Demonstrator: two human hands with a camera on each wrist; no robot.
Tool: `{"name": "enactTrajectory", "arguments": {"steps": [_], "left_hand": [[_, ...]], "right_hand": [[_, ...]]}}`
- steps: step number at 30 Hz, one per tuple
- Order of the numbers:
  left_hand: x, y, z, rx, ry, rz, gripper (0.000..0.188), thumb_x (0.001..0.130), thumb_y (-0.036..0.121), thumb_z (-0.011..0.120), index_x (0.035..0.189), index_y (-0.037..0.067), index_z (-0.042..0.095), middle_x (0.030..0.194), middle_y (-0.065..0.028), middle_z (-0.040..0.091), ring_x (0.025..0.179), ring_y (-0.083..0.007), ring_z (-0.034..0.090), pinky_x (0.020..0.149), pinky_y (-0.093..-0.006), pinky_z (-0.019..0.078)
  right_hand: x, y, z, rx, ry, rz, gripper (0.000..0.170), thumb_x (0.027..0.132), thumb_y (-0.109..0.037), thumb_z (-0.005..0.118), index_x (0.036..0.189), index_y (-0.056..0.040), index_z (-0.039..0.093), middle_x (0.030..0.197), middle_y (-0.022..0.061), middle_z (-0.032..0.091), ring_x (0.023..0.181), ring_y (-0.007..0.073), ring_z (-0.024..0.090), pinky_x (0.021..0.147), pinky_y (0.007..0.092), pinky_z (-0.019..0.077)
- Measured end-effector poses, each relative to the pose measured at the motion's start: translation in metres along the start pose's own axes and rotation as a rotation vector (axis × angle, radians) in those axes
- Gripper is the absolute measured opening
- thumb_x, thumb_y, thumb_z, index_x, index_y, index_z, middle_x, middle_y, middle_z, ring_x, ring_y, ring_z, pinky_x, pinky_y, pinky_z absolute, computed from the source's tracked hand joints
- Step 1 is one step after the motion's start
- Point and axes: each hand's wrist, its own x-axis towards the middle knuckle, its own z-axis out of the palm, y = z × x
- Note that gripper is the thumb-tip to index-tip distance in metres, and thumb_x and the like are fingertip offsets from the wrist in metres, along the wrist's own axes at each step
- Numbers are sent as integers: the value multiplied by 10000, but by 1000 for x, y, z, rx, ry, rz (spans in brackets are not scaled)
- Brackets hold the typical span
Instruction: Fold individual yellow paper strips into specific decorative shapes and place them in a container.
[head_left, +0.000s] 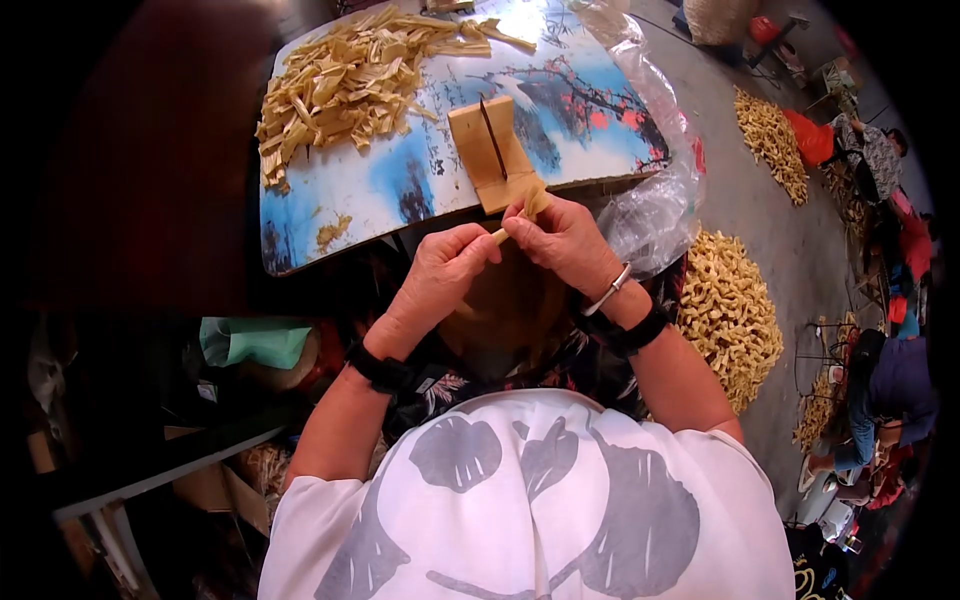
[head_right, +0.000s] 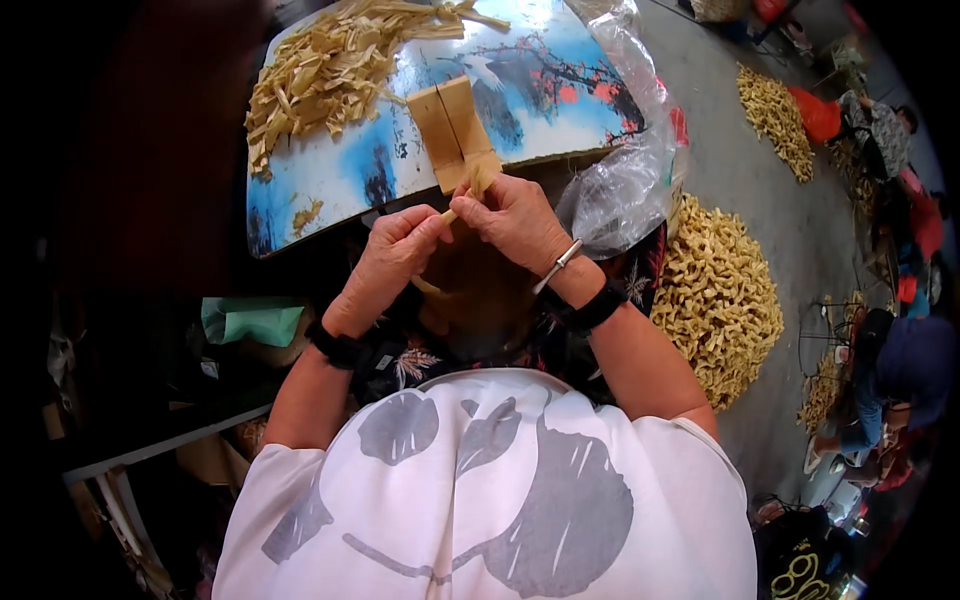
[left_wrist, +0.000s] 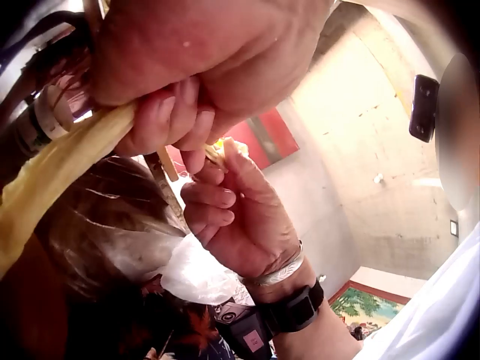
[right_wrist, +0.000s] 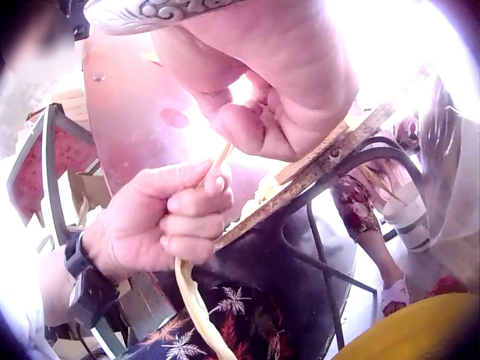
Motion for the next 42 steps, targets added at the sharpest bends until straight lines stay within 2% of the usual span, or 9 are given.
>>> {"name": "enactTrajectory", "arguments": {"steps": [12, 17, 22, 26, 30, 34, 37, 40, 42], "left_hand": [[82, 16, -37, 404, 340, 266, 161, 957, 152, 613, 902, 15, 678, 639, 49, 494, 613, -40, 444, 548, -217, 380], [100, -1, -32, 418, 477, 243, 194, 934, 182, 614, 874, 12, 688, 649, -9, 572, 605, -94, 518, 576, -266, 430], [97, -9, -44, 320, 580, 217, 254, 935, 207, 584, 852, -6, 694, 616, -58, 611, 597, -130, 566, 589, -294, 456], [50, 14, -31, -452, 265, 37, 192, 976, 153, 563, 1012, -2, 671, 747, 25, 561, 630, -62, 448, 622, -230, 404], [15, 9, 8, -282, 266, 138, 164, 959, 89, 576, 1068, -2, 659, 849, 27, 610, 767, -59, 527, 747, -204, 426], [-4, -15, 40, -160, 264, 208, 159, 963, 143, 615, 1016, 2, 666, 828, 18, 621, 756, -63, 569, 722, -174, 461], [-18, -48, 33, -258, 368, -202, 203, 950, 205, 645, 1044, 26, 654, 886, 3, 642, 776, -90, 594, 740, -201, 483], [-36, -50, 22, -978, -54, -634, 212, 974, 261, 611, 1031, 60, 649, 883, -12, 636, 827, -126, 624, 781, -277, 520], [-41, -55, 34, -931, 107, -608, 223, 943, 193, 639, 1108, 44, 620, 909, -23, 651, 782, -149, 643, 703, -285, 541]], "right_hand": [[75, -16, -26, -289, 287, -302, 172, 999, -192, 574, 1008, -33, 639, 679, -29, 569, 603, 21, 529, 518, 215, 433], [96, 7, -25, -798, 413, -453, 214, 922, -230, 602, 869, -26, 563, 835, 162, 647, 818, 420, 609, 670, 490, 486], [84, 17, -38, -873, 391, -471, 199, 913, -215, 616, 919, -24, 559, 830, 186, 644, 791, 417, 619, 668, 489, 487], [28, -8, -28, -622, 242, -333, 187, 898, -175, 644, 925, -18, 547, 776, 198, 644, 758, 411, 633, 656, 457, 495], [-13, -23, -7, -529, 129, -102, 225, 873, -194, 696, 958, -18, 582, 689, 162, 623, 652, 341, 631, 621, 401, 498], [-15, 8, 21, -469, 277, -460, 150, 895, -186, 657, 929, -42, 634, 769, 133, 611, 706, 309, 618, 636, 387, 490], [-27, 18, 33, -470, 289, -442, 123, 911, -173, 623, 886, -53, 630, 797, 142, 593, 746, 344, 605, 644, 406, 489], [-50, 23, 44, -498, 132, -466, 113, 907, -158, 629, 886, -49, 606, 778, 161, 598, 731, 376, 614, 629, 408, 497], [-67, 33, 56, -397, 55, -552, 122, 912, -163, 622, 896, -44, 601, 786, 166, 613, 736, 378, 622, 644, 410, 504]]}}
